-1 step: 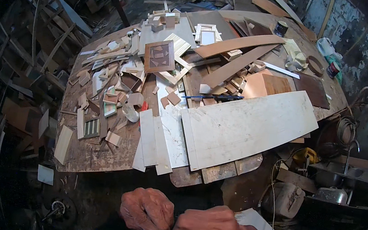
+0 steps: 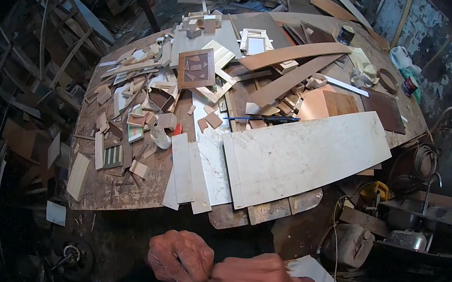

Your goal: Sawing a piece of wood manually using a hand saw and marking measurements with a pen.

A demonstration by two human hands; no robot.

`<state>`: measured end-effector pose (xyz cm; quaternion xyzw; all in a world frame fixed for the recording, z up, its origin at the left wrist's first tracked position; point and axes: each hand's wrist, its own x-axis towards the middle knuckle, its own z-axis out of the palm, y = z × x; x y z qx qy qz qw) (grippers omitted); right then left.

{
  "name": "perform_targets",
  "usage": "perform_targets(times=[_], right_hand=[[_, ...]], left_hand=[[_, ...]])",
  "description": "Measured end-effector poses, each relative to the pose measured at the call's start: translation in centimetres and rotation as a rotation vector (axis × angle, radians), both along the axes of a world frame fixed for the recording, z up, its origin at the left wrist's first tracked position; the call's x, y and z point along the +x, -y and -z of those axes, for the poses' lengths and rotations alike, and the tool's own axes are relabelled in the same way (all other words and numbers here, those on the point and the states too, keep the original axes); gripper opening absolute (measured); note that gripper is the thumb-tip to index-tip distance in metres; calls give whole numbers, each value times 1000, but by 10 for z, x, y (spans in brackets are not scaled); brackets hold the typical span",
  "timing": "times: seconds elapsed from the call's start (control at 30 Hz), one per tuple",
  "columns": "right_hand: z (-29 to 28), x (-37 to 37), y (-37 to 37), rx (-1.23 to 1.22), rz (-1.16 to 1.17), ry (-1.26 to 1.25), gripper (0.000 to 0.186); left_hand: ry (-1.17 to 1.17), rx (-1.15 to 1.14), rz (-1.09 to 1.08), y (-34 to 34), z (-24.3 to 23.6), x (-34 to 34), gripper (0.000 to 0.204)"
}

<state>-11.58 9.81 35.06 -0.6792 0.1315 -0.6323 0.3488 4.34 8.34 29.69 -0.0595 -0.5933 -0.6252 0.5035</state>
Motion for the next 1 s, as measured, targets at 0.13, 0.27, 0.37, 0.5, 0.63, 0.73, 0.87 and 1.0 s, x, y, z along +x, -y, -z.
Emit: perform_targets(times=[0.13, 0.27, 0.37, 0.5, 0.63, 0.73, 0.87, 1.0], right_hand=[[9, -3, 12, 20, -250, -194, 26], [2, -13, 13, 88, -313, -330, 18], [-9, -22, 18, 57, -359, -307, 15], [4, -23, 17, -70, -255, -269, 13], [9, -24, 27, -60, -435, -291, 17], [13, -31, 39, -75, -522, -501, 28], [89, -48, 80, 542, -162, -435, 22], [194, -39, 172, 486, 388, -748, 16]], left_hand=[[54, 58, -95, -10, 8, 15, 8], [73, 67, -32, -5, 10, 13, 7], [26, 79, -33, -5, 6, 8, 6], [71, 77, 14, 5, 2, 3, 7], [56, 91, -67, -11, 6, 14, 7], [139, 87, 42, 2, 10, 23, 9], [786, 449, -325, 23, 31, 25, 24], [1017, 446, -935, 80, 143, -1, 33]])
